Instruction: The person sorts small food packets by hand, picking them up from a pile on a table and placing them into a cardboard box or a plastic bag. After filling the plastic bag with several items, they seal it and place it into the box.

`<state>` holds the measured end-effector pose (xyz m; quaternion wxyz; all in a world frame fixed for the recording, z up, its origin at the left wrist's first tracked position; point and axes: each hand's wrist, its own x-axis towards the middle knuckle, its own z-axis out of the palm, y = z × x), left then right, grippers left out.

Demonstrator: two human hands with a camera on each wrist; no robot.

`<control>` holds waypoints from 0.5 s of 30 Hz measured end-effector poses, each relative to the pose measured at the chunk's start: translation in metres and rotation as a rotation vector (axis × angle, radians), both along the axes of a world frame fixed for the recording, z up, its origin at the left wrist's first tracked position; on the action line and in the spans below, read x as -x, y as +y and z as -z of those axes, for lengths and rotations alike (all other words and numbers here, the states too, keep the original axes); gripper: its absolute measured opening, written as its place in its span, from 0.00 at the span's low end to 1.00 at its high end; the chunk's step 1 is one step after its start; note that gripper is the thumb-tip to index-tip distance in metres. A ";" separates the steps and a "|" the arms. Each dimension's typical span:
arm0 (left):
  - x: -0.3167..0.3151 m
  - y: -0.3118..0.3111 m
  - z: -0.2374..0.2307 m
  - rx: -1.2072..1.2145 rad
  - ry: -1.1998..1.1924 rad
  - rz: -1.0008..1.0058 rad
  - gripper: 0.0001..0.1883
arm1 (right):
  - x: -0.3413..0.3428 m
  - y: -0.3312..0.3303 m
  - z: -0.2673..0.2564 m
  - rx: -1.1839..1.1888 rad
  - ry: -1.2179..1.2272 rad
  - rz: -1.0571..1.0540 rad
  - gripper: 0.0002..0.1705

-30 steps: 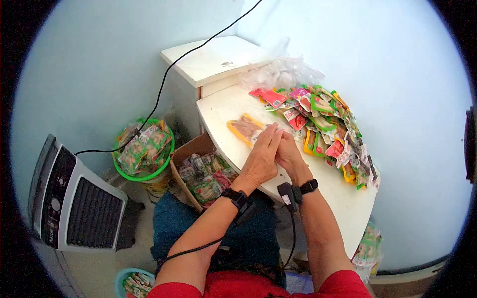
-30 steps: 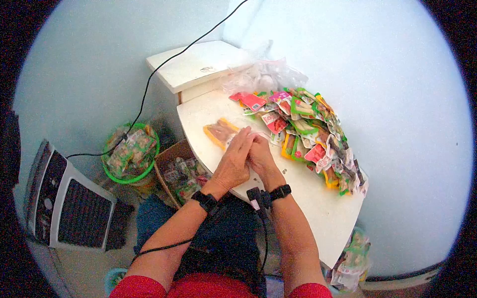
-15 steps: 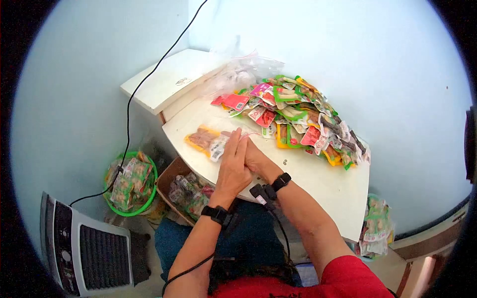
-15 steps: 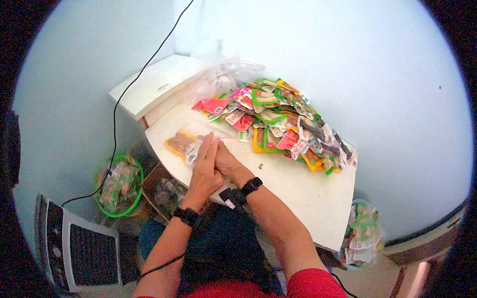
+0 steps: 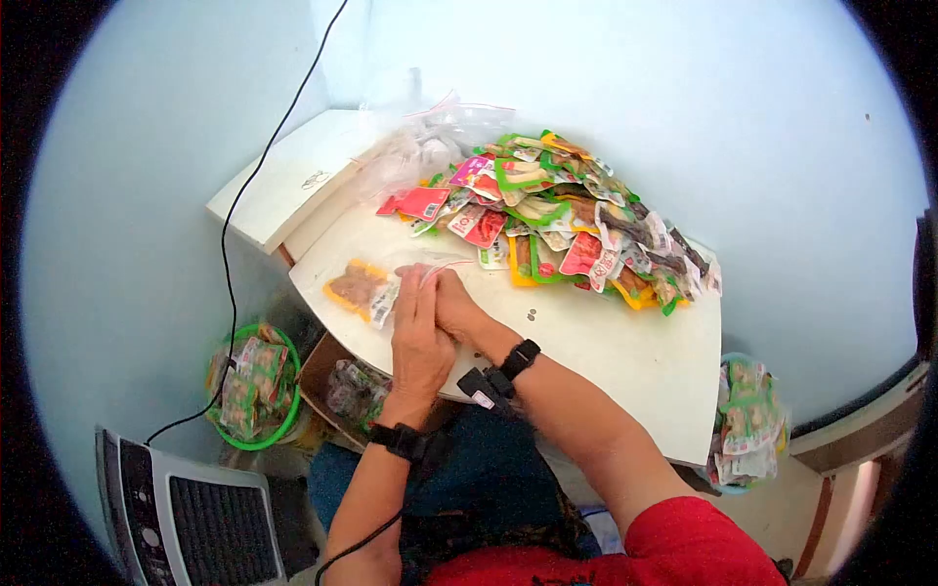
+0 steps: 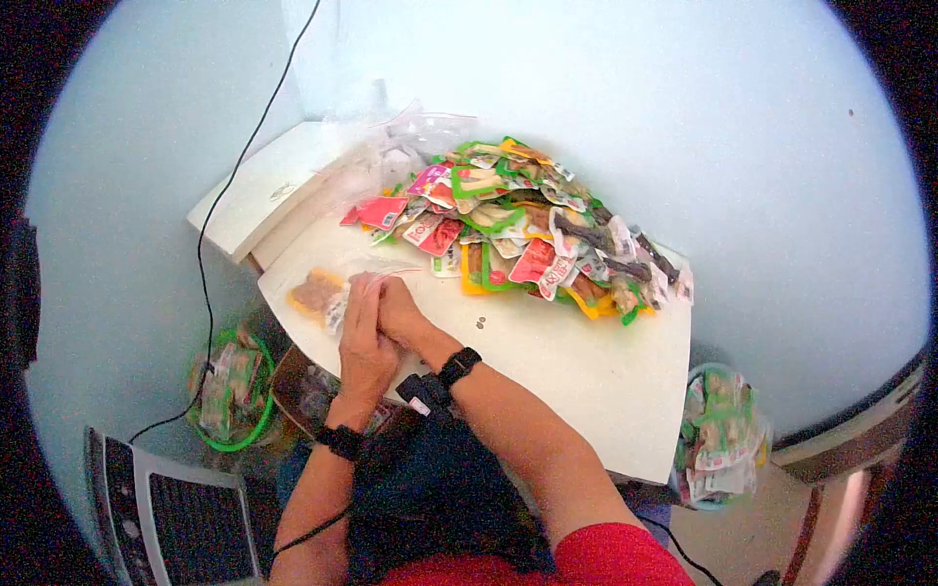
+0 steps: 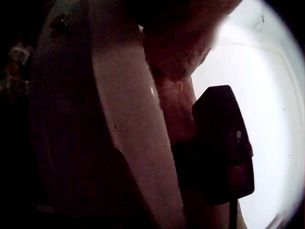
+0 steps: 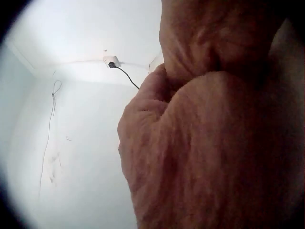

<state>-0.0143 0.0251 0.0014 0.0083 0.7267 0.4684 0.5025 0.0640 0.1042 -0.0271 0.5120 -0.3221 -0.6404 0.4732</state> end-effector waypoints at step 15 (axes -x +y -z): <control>0.005 -0.004 0.000 0.012 -0.070 0.080 0.33 | -0.002 -0.004 0.000 0.296 -0.019 0.098 0.11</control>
